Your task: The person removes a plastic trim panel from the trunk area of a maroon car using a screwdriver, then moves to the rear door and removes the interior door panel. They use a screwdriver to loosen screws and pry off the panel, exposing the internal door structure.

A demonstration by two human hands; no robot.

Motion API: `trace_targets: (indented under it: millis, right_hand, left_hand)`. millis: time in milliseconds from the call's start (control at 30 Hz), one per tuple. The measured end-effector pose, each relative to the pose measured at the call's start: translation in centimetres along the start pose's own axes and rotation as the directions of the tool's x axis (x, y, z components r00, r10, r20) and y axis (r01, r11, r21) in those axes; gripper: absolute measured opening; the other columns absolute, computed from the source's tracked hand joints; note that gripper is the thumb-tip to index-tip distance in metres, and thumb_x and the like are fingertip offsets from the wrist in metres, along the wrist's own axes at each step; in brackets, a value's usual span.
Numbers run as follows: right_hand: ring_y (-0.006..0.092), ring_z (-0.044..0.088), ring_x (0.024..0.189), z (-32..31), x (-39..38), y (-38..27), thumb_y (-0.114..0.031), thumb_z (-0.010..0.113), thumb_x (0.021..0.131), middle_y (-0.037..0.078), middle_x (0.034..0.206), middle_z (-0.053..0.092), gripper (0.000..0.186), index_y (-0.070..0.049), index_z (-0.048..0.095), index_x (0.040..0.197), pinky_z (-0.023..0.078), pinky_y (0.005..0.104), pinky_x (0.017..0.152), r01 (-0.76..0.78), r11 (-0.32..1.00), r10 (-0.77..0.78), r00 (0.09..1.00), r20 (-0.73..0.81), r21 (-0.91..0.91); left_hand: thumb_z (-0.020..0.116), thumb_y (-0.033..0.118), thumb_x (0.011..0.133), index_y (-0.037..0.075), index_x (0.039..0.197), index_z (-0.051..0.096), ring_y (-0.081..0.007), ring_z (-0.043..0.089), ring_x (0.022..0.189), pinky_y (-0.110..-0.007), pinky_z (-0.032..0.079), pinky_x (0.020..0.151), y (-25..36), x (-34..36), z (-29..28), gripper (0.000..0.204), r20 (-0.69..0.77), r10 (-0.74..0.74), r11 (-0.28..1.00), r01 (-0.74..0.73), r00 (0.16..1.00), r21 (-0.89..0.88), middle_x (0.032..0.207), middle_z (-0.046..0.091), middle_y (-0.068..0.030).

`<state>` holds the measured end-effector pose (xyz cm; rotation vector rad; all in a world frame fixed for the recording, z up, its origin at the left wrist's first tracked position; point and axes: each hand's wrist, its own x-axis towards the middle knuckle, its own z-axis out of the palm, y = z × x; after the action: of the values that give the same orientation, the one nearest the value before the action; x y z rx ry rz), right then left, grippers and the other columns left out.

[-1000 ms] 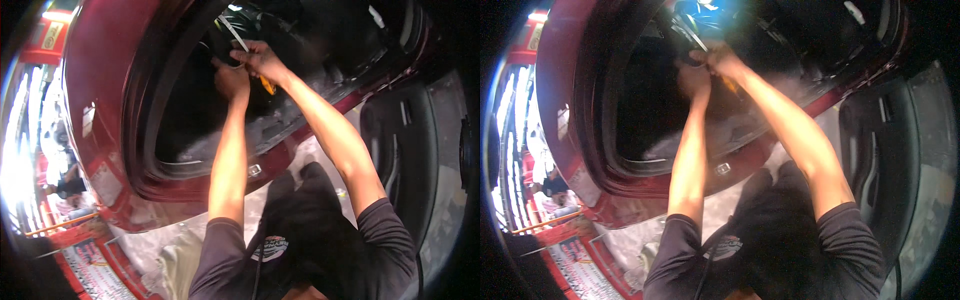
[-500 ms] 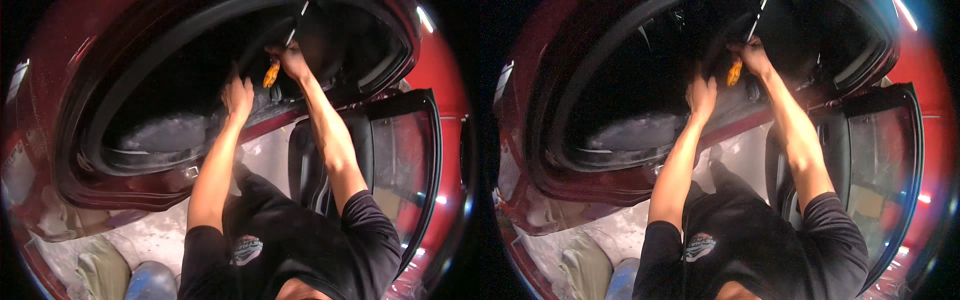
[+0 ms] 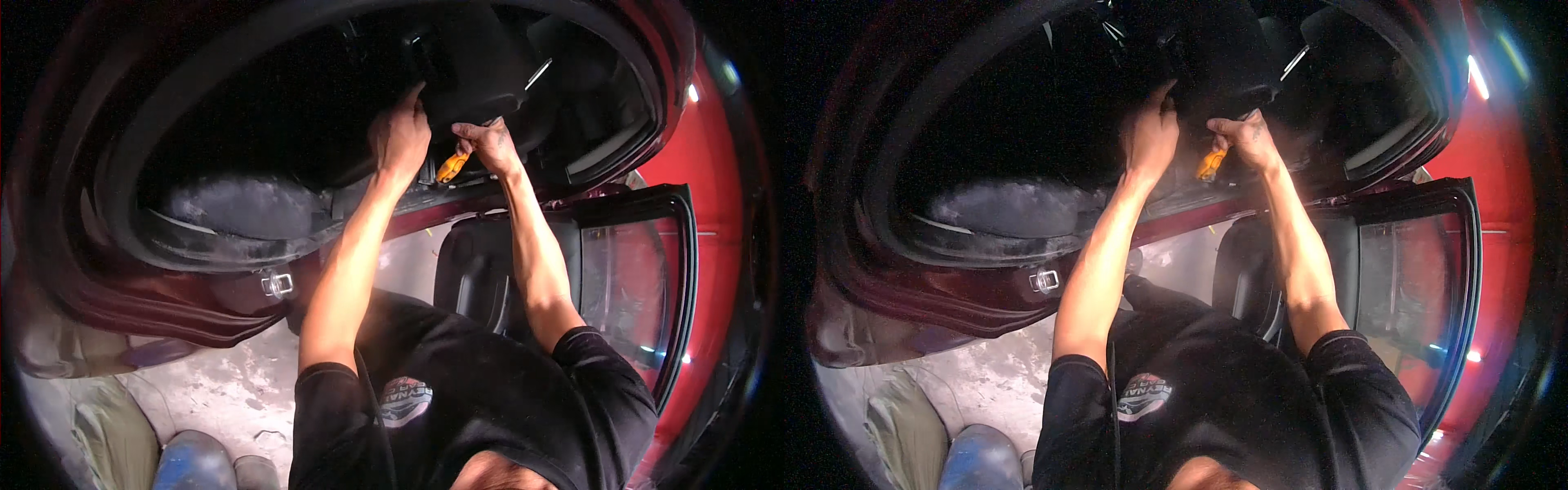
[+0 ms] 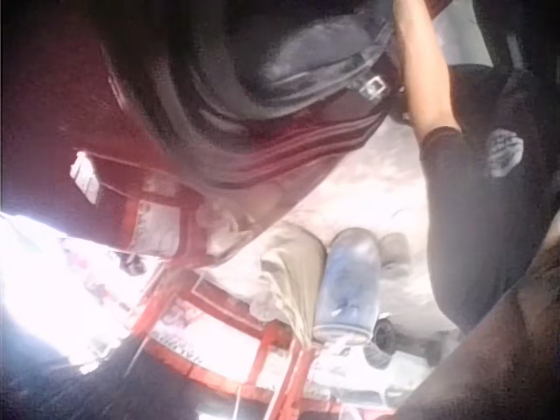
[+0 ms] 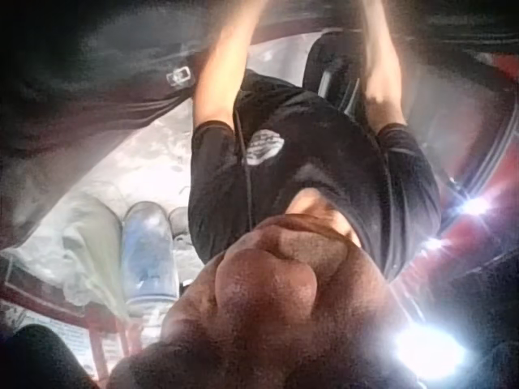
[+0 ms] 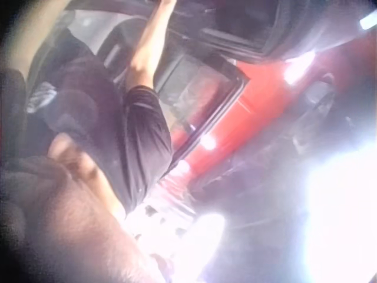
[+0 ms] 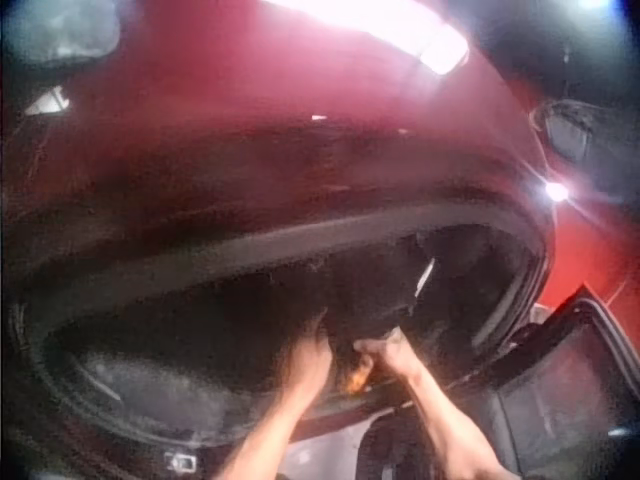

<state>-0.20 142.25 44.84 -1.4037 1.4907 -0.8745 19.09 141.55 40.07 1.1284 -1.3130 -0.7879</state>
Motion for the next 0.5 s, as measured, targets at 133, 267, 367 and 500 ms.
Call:
trace_targets:
  millis: [133, 267, 367, 500]
  right_hand:
    - [0.0151, 0.057, 0.053, -1.3, -0.5, 0.7, -0.007, 0.072, 0.086, 0.005, 0.057, 0.059, 0.023, 0.001, 0.066, 0.065, 0.047, 0.0311, 0.057, -0.035, 0.999, 0.035, 0.999, 0.001, 0.002]
    - [0.0149, 0.055, 0.052, -1.7, -0.6, 1.6, -0.007, 0.072, 0.086, 0.004, 0.056, 0.057, 0.023, 0.0, 0.066, 0.065, 0.046, 0.0311, 0.056, -0.023, 0.995, 0.026, 0.999, -0.029, 0.094]
    - [0.015, 0.054, 0.052, -2.3, -0.8, 2.3, -0.006, 0.072, 0.086, 0.004, 0.056, 0.056, 0.023, -0.001, 0.065, 0.064, 0.046, 0.0312, 0.056, -0.037, 0.997, 0.041, 0.997, -0.069, 0.066]
    - [0.0153, 0.055, 0.052, -2.1, -1.9, 2.5, -0.006, 0.071, 0.087, 0.004, 0.057, 0.056, 0.023, -0.003, 0.064, 0.065, 0.047, 0.0307, 0.055, -0.079, 0.993, 0.088, 0.991, -0.101, 0.09]
  left_hand:
    - [0.053, 0.017, 0.094, 0.013, 0.119, 0.068, -0.0397, 0.068, 0.091, -0.046, 0.054, 0.078, -0.9, 0.7, 0.9, 0.03, 0.064, 0.097, 0.995, -0.099, 0.993, 0.021, 0.103, 0.069, -0.0211]
    - [0.052, 0.018, 0.094, 0.012, 0.121, 0.067, -0.0404, 0.068, 0.089, -0.047, 0.054, 0.078, -1.2, -0.6, 1.7, 0.031, 0.136, 0.041, 0.999, -0.042, 0.99, 0.009, 0.101, 0.068, -0.0226]
    - [0.051, 0.018, 0.095, 0.012, 0.122, 0.066, -0.0412, 0.067, 0.09, -0.048, 0.054, 0.079, -1.0, -1.3, 1.8, 0.032, 0.188, 0.002, 1.0, 0.0, 0.982, -0.011, 0.1, 0.067, -0.024]
    - [0.05, 0.018, 0.095, 0.011, 0.125, 0.064, -0.0416, 0.067, 0.092, -0.048, 0.054, 0.079, -1.0, -0.4, 2.4, 0.033, 0.215, 0.08, 0.996, -0.073, 0.973, -0.041, 0.101, 0.067, -0.0246]
